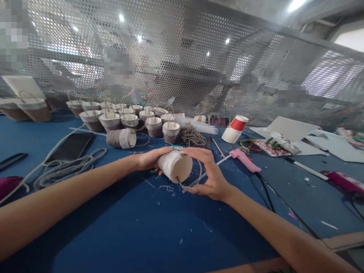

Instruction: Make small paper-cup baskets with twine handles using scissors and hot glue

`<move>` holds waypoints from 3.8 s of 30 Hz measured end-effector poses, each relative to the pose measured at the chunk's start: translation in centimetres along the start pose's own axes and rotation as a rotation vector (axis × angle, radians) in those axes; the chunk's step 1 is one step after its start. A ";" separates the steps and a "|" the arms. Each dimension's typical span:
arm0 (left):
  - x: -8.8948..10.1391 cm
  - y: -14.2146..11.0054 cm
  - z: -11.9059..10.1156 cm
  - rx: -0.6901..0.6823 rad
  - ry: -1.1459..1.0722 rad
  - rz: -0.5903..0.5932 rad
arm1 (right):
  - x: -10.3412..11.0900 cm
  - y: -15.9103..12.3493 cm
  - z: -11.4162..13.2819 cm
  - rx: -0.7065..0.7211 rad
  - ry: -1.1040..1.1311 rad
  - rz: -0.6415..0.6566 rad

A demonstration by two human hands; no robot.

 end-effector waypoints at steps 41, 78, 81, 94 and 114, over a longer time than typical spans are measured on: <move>0.8 -0.4 0.5 -0.451 -0.250 0.066 | 0.9 -0.4 -2.0 -0.067 -0.214 -0.007; 0.9 -0.5 0.4 -0.406 -0.205 0.011 | 0.5 -0.4 -2.1 -0.132 -0.132 -0.005; 0.8 -0.6 0.4 -0.414 -0.209 0.025 | 0.4 -0.5 -2.2 -0.141 -0.112 0.005; 0.4 -0.9 -0.2 -0.391 -0.223 0.030 | 1.1 -1.4 -2.8 -0.261 0.009 -0.087; 4.3 -3.6 -3.2 -0.095 0.591 -0.554 | 1.2 -2.1 -5.5 -0.360 0.127 -0.188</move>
Point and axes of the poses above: each hand's wrist, its own y-axis towards the middle knuckle, its own x-axis out of the back of the hand, z = x × y, the point moved 3 cm from there along y, towards the middle knuckle, and after that the axes turned 13 degrees about z, right-handed, at the moved point
